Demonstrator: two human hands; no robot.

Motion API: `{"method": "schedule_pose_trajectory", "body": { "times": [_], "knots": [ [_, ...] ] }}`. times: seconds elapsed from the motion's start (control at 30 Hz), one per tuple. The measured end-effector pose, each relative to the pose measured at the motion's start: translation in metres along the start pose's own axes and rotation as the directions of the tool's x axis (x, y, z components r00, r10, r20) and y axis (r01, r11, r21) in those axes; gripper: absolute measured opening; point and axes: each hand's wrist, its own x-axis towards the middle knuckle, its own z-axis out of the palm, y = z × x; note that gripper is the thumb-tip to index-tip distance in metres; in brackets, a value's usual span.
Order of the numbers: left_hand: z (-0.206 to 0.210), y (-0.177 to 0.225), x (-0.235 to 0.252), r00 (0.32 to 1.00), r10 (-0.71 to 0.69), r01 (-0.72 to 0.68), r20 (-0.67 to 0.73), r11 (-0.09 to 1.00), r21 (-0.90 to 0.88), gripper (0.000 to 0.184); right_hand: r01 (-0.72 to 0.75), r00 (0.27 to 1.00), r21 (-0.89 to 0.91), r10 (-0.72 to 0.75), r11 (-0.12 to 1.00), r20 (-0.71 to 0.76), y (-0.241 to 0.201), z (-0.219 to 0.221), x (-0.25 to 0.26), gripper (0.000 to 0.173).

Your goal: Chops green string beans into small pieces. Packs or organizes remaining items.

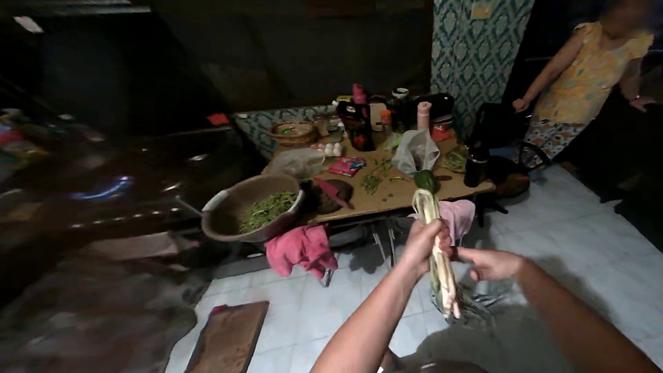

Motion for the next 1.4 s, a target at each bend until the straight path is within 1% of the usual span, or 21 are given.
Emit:
{"method": "schedule_pose_trajectory", "body": {
  "times": [0.03, 0.1, 0.17, 0.23, 0.27, 0.3, 0.33, 0.37, 0.4, 0.47, 0.57, 0.63, 0.73, 0.83, 0.97, 1.07, 1.13, 1.17, 1.23, 1.3, 1.4],
  "knots": [
    [0.004, -0.008, 0.0, 0.998, 0.05, -0.05, -0.031, 0.999, 0.023, 0.016, 0.031, 0.995, 0.191, -0.012, 0.981, -0.102, 0.008, 0.018, 0.011, 0.054],
    [0.002, -0.019, 0.003, 0.987, 0.132, -0.127, -0.094, 0.99, 0.059, 0.007, 0.003, 0.995, 0.515, 0.051, 0.857, -0.091, 0.021, 0.045, 0.031, 0.039],
    [-0.013, -0.02, 0.008, 0.973, 0.164, -0.151, -0.162, 0.984, 0.091, 0.007, -0.077, 0.992, 0.615, 0.123, 0.785, -0.034, 0.032, 0.053, 0.043, 0.016],
    [-0.04, -0.016, 0.005, 0.937, 0.284, -0.218, -0.204, 0.93, 0.296, 0.045, -0.203, 0.967, 0.577, 0.255, 0.791, -0.009, 0.035, 0.043, 0.045, 0.006],
    [-0.057, -0.012, 0.0, 0.903, 0.405, -0.277, -0.141, 0.801, 0.53, 0.073, -0.279, 0.945, 0.516, 0.327, 0.81, -0.003, 0.037, 0.033, 0.044, 0.006],
    [-0.077, -0.007, -0.003, 0.849, 0.528, -0.352, 0.016, 0.542, 0.763, 0.093, -0.361, 0.919, 0.424, 0.393, 0.831, 0.012, 0.039, 0.022, 0.042, 0.007],
    [-0.093, -0.001, -0.006, 0.787, 0.569, -0.402, 0.241, 0.175, 0.899, 0.104, -0.44, 0.892, 0.299, 0.451, 0.847, 0.033, 0.041, 0.012, 0.043, 0.009],
    [-0.103, 0.005, -0.009, 0.733, 0.496, -0.437, 0.467, -0.183, 0.881, 0.104, -0.503, 0.864, 0.149, 0.501, 0.851, 0.054, 0.042, 0.006, 0.045, 0.011],
    [-0.106, 0.007, -0.012, 0.719, 0.341, -0.457, 0.605, -0.423, 0.782, 0.105, -0.544, 0.836, 0.007, 0.542, 0.839, 0.083, 0.04, 0.006, 0.047, 0.014],
    [-0.107, -0.006, -0.016, 0.741, 0.045, -0.536, 0.67, -0.563, 0.63, 0.105, -0.559, 0.795, -0.178, 0.585, 0.81, 0.164, 0.032, 0.013, 0.051, 0.022],
    [-0.112, -0.02, -0.02, 0.825, -0.181, -0.557, 0.536, -0.428, 0.712, 0.038, -0.521, 0.767, -0.16, 0.542, 0.839, 0.344, 0.018, 0.008, 0.047, 0.039],
    [-0.111, -0.019, -0.026, 0.904, -0.244, -0.412, 0.353, -0.271, 0.87, 0.031, -0.507, 0.787, -0.026, 0.475, 0.862, 0.394, 0.017, -0.013, 0.029, 0.047],
    [-0.11, -0.014, -0.033, 0.951, -0.274, -0.127, 0.145, 0.084, 0.988, 0.039, -0.444, 0.84, 0.041, 0.4, 0.895, 0.367, 0.026, -0.052, -0.003, 0.034],
    [-0.111, -0.021, -0.044, 0.923, -0.383, 0.182, 0.038, 0.523, 0.833, 0.022, -0.446, 0.851, -0.012, 0.428, 0.895, 0.303, 0.023, -0.063, -0.014, 0.014],
    [-0.114, -0.038, -0.063, 0.777, -0.586, 0.467, 0.231, 0.782, 0.413, 0.008, -0.356, 0.929, -0.186, 0.369, 0.916, 0.038, 0.037, -0.054, -0.003, 0.026],
    [-0.111, -0.049, -0.074, 0.617, -0.546, 0.663, 0.567, 0.749, 0.0, 0.015, -0.36, 0.933, -0.175, 0.35, 0.917, -0.083, 0.059, -0.028, 0.01, 0.032],
    [-0.105, -0.049, -0.076, 0.58, -0.515, 0.651, 0.631, 0.758, 0.02, 0.014, -0.378, 0.922, -0.092, 0.366, 0.921, -0.125, 0.062, -0.009, 0.014, 0.028],
    [-0.104, -0.044, -0.077, 0.616, -0.531, 0.583, 0.582, 0.804, 0.118, 0.01, -0.392, 0.915, -0.048, 0.383, 0.919, -0.128, 0.059, -0.004, 0.014, 0.027],
    [-0.1, -0.024, -0.079, 0.807, -0.525, 0.39, 0.27, 0.818, 0.423, 0.007, -0.411, 0.904, 0.028, 0.411, 0.911, -0.122, 0.053, -0.006, 0.01, 0.025],
    [-0.099, -0.005, -0.073, 0.932, -0.358, 0.278, -0.058, 0.605, 0.746, 0.011, -0.378, 0.919, 0.029, 0.379, 0.925, -0.11, 0.049, -0.022, -0.003, 0.025],
    [-0.11, 0.0, -0.061, 0.963, -0.122, 0.26, -0.242, 0.168, 0.951, 0.037, -0.359, 0.933, -0.087, 0.361, 0.929, 0.009, 0.022, -0.031, -0.014, 0.026]
  ]
}}
